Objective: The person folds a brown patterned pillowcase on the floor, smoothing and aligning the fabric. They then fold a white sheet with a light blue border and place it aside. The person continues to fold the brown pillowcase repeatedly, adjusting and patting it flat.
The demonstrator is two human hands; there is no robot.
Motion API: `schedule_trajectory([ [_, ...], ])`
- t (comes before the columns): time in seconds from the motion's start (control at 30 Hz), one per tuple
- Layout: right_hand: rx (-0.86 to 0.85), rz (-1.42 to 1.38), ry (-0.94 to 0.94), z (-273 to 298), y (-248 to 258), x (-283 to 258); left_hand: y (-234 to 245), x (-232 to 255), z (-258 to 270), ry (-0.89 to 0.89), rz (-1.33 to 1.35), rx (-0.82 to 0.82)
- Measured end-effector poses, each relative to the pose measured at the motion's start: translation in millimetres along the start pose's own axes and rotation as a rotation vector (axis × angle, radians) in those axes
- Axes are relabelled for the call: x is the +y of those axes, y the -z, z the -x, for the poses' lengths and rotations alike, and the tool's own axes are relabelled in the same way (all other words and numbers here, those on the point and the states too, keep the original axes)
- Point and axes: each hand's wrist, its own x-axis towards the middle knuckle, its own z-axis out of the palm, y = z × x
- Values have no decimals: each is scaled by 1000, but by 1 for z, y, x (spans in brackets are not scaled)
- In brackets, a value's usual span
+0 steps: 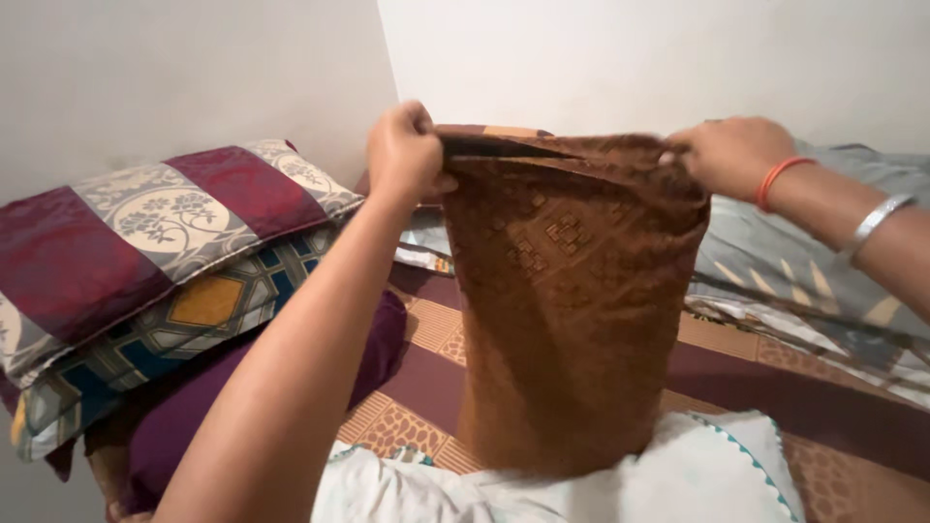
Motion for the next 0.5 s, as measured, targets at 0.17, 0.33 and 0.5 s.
schedule_trajectory([
  [0.17,-17,-198,35,-8,10,12,15,17,-28,87,-16,118],
  [0.33,210,-50,-23,-35,56,36,-11,18,-86,4,100,245],
  [0.5,252,114,122,-11,105,12,-16,-21,-143,22,359,286],
])
